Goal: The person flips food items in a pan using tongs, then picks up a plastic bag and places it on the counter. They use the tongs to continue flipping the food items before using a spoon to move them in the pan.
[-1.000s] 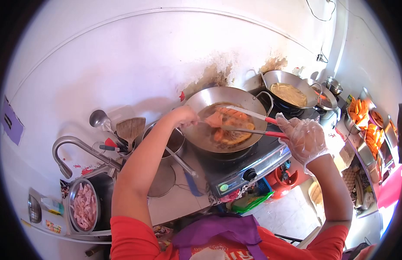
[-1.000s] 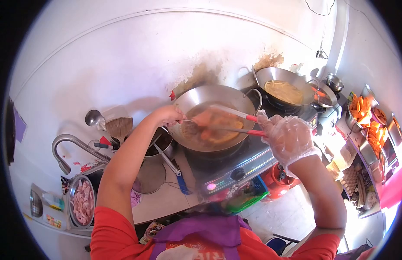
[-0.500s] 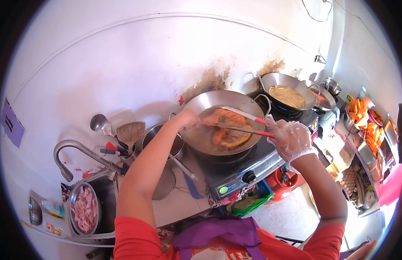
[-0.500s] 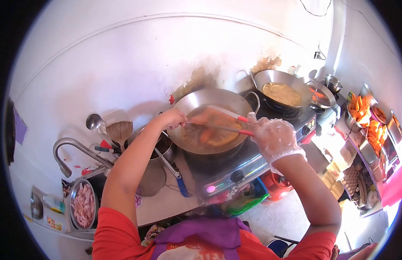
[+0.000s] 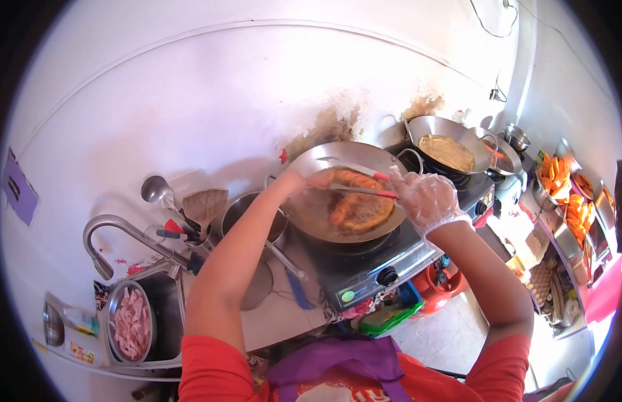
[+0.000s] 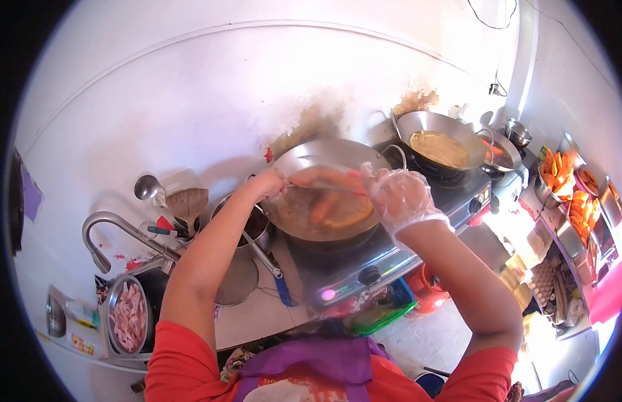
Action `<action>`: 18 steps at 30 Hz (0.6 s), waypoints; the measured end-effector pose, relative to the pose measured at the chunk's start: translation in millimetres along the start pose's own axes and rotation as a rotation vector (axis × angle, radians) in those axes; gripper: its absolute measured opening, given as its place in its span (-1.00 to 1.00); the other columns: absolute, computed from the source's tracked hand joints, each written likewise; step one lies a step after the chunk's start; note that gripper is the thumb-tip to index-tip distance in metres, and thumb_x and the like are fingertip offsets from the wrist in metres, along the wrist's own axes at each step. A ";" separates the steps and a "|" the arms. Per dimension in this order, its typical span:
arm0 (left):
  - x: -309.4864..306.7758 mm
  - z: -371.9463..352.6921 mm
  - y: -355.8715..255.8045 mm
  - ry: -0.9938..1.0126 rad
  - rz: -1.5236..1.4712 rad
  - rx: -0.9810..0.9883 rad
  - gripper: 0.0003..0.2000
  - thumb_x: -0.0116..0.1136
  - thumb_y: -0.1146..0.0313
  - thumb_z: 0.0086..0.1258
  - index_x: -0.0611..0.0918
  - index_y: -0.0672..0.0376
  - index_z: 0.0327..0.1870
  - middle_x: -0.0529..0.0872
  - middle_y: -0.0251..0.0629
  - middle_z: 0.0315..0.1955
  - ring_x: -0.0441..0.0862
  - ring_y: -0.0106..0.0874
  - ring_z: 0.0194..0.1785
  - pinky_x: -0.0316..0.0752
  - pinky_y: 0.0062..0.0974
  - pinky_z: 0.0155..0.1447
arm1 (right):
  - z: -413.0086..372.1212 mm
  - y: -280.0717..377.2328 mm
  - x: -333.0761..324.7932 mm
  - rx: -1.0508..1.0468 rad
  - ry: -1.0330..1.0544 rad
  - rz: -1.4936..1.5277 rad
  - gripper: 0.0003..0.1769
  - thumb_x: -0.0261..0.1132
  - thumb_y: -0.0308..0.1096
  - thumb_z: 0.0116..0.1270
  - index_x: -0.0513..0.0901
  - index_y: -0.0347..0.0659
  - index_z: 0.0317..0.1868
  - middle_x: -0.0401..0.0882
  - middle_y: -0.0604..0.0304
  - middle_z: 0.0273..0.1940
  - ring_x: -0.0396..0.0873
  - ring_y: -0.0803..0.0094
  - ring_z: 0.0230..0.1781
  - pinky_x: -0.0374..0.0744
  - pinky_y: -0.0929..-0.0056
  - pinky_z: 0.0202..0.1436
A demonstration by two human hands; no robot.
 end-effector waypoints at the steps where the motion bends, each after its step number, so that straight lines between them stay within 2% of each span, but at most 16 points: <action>1: 0.7 -0.6 -1.0 -0.022 -0.031 -0.003 -0.77 0.07 0.31 0.42 0.65 0.23 -0.41 0.51 -0.34 -0.68 0.33 -0.52 -0.72 0.16 -0.47 -0.64 | 2.9 0.0 2.6 0.010 -0.001 0.007 -0.50 0.22 -0.40 0.27 0.46 -0.22 0.24 0.61 0.07 -0.25 0.65 0.15 -0.30 0.58 0.19 -0.27; 4: 2.7 -4.7 -9.7 -0.063 -0.075 0.036 -0.76 0.09 0.30 0.41 0.64 0.25 -0.42 0.51 -0.32 -0.70 0.36 -0.50 -0.72 0.19 -0.45 -0.64 | 10.2 0.8 13.5 0.024 -0.014 0.019 -0.49 0.23 -0.40 0.26 0.46 -0.23 0.25 0.63 0.07 -0.24 0.66 0.15 -0.28 0.59 0.19 -0.24; 6: 2.7 2.8 -7.9 -0.036 0.100 0.126 -0.77 0.08 0.31 0.40 0.64 0.26 -0.42 0.52 -0.31 -0.71 0.37 -0.48 -0.72 0.22 -0.44 -0.63 | 13.6 1.0 16.0 0.011 -0.038 0.013 -0.49 0.23 -0.40 0.26 0.46 -0.23 0.25 0.63 0.06 -0.24 0.66 0.15 -0.27 0.60 0.19 -0.23; 9: 5.6 8.5 -1.3 -0.053 0.089 0.140 -0.77 0.07 0.34 0.39 0.65 0.27 -0.42 0.55 -0.29 -0.69 0.40 -0.47 -0.71 0.25 -0.43 -0.61 | 21.4 4.5 6.2 0.038 0.211 0.046 -0.32 0.23 -0.51 0.20 0.30 -0.41 0.36 0.63 -0.06 -0.05 0.65 0.15 -0.08 0.58 0.25 -0.05; 12: 5.8 5.3 -1.9 -0.074 0.052 0.153 -0.79 0.06 0.37 0.38 0.67 0.28 -0.40 0.55 -0.28 -0.68 0.41 -0.45 -0.71 0.26 -0.43 -0.61 | 24.7 5.8 5.7 0.034 0.143 0.052 -0.39 0.21 -0.50 0.22 0.37 -0.43 0.30 0.66 -0.05 -0.11 0.67 0.14 -0.12 0.60 0.24 -0.09; 15: 4.7 -0.9 -6.5 -0.083 0.015 0.135 -0.80 0.06 0.39 0.36 0.68 0.28 -0.39 0.57 -0.27 -0.68 0.43 -0.44 -0.70 0.28 -0.42 -0.61 | 26.3 11.1 24.9 0.038 0.008 0.033 -0.46 0.19 -0.49 0.22 0.44 -0.26 0.26 0.65 0.04 -0.21 0.67 0.16 -0.26 0.60 0.21 -0.22; 18: -3.5 -36.2 -30.5 -0.116 -0.107 0.147 -0.82 0.07 0.40 0.33 0.70 0.26 -0.37 0.62 -0.23 -0.64 0.51 -0.39 -0.65 0.38 -0.37 -0.53 | 30.3 12.9 33.0 0.026 -0.053 0.045 -0.45 0.19 -0.47 0.21 0.43 -0.28 0.26 0.65 0.04 -0.21 0.67 0.16 -0.26 0.60 0.21 -0.22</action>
Point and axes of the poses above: each hand's wrist, its own z-axis towards the middle knuckle, its own x-axis out of the palm, y = z × x, the point moved 3 cm from there along z, towards the middle knuckle
